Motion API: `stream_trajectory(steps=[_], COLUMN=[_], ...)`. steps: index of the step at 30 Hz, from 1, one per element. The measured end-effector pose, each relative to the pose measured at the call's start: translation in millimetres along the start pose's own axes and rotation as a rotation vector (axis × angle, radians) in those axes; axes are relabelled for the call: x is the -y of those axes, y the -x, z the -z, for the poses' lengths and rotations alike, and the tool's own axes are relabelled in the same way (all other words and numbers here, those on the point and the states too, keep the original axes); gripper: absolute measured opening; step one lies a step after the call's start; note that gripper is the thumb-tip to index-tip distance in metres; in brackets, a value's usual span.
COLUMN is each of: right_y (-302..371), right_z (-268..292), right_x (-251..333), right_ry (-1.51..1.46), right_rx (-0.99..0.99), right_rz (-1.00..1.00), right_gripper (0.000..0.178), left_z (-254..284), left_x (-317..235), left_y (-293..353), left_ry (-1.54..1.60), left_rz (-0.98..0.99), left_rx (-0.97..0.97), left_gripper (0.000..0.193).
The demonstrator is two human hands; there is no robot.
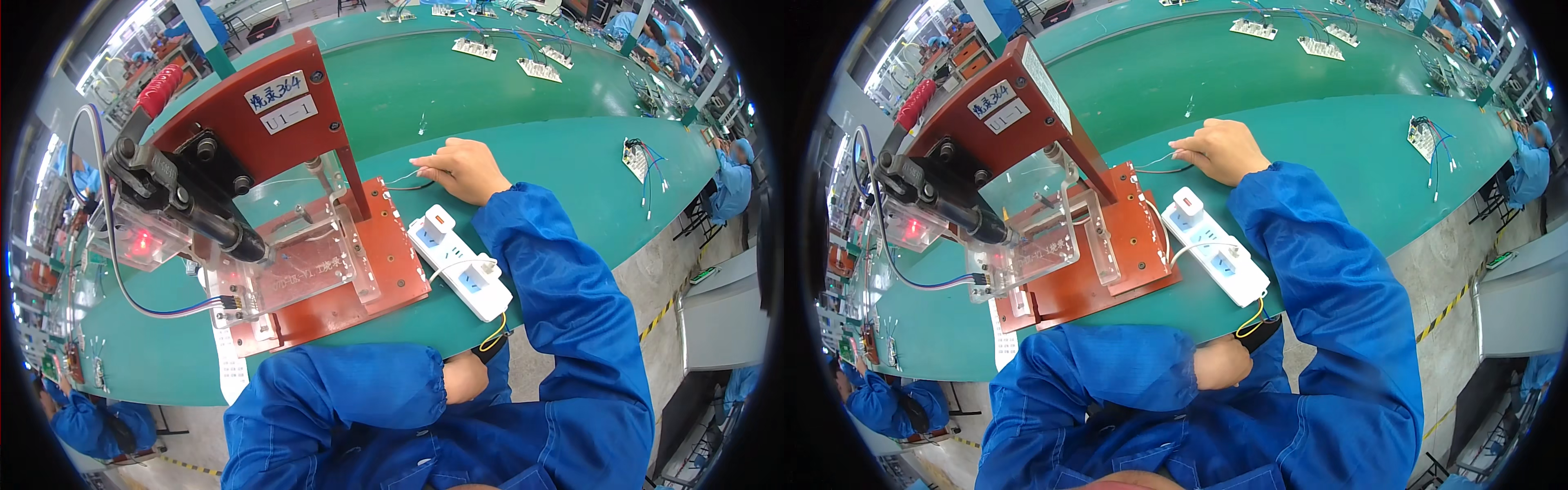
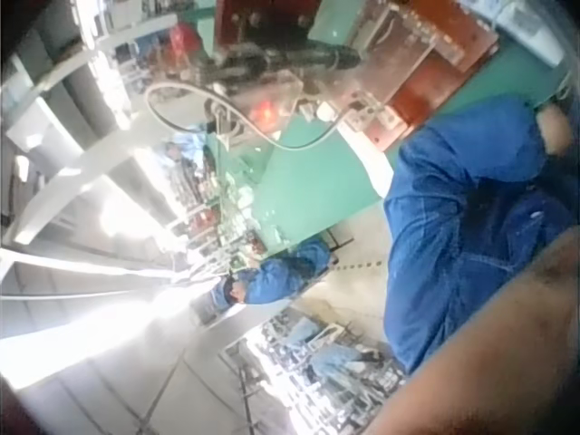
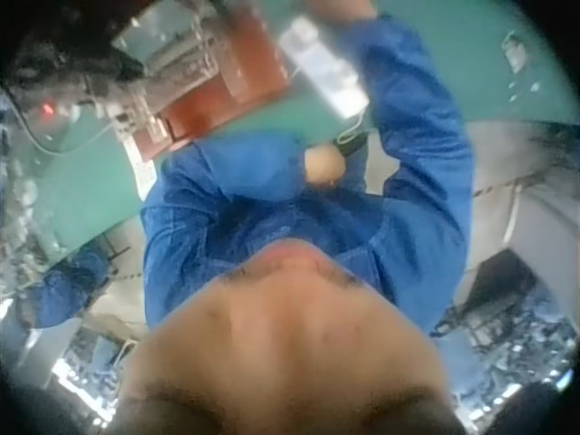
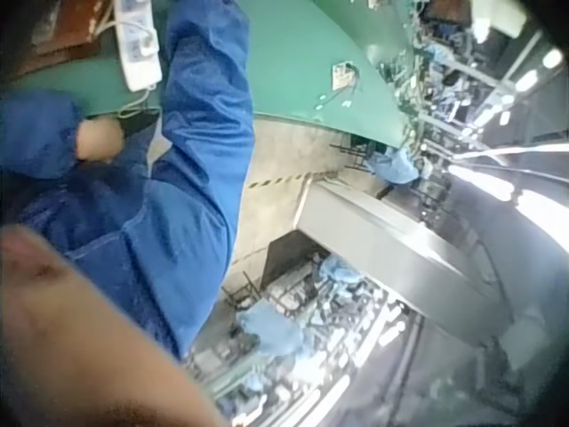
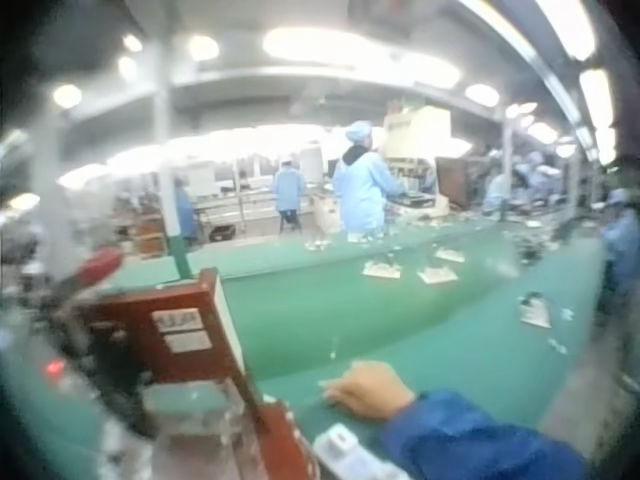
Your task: Manually assemble and test circuit boards using a specialized press-down jig at an industrial workstation.
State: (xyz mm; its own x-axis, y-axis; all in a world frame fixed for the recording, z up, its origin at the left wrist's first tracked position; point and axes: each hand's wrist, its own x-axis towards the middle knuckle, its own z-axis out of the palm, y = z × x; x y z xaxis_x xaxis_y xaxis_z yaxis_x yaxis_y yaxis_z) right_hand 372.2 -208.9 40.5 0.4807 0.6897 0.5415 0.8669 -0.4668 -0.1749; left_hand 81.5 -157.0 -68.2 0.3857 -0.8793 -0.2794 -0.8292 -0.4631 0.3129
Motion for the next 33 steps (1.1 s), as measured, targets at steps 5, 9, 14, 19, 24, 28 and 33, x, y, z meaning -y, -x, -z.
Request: stream_trajectory(steps=[5,9,14,19,24,28,33], right_y=[0,-1,4,3,14,3,0], right_z=[-1,1,0,0,2,-5,-6], right_x=[0,1,0,0,-9,-3,-2], right_ry=[-0.022,-0.017,-0.041,-0.122,-0.142,-0.209,-0.248], right_rx=[0.011,0.031,0.059,0.044,0.030,0.037,0.053], right_rz=[0.013,0.029,0.054,0.083,0.082,0.115,0.125], right_gripper=[0.019,0.020,0.027,0.029,0.027,0.019,0.015], left_z=[16,-11,-2,-63,-7,-10,-13], left_x=[-3,4,1,13,0,1,3], left_y=[-5,-2,-5,-39,-6,0,-1], left_ry=[-0.075,0.017,0.018,-0.059,-0.034,-0.035,-0.008], left_rz=[-0.027,-0.016,-0.043,-0.002,-0.033,-0.021,-0.016], left_rx=[0.094,-0.012,0.022,-0.009,-0.044,-0.046,-0.038], left_gripper=[0.022,0.028,0.028,0.029,0.031,0.031,0.029])
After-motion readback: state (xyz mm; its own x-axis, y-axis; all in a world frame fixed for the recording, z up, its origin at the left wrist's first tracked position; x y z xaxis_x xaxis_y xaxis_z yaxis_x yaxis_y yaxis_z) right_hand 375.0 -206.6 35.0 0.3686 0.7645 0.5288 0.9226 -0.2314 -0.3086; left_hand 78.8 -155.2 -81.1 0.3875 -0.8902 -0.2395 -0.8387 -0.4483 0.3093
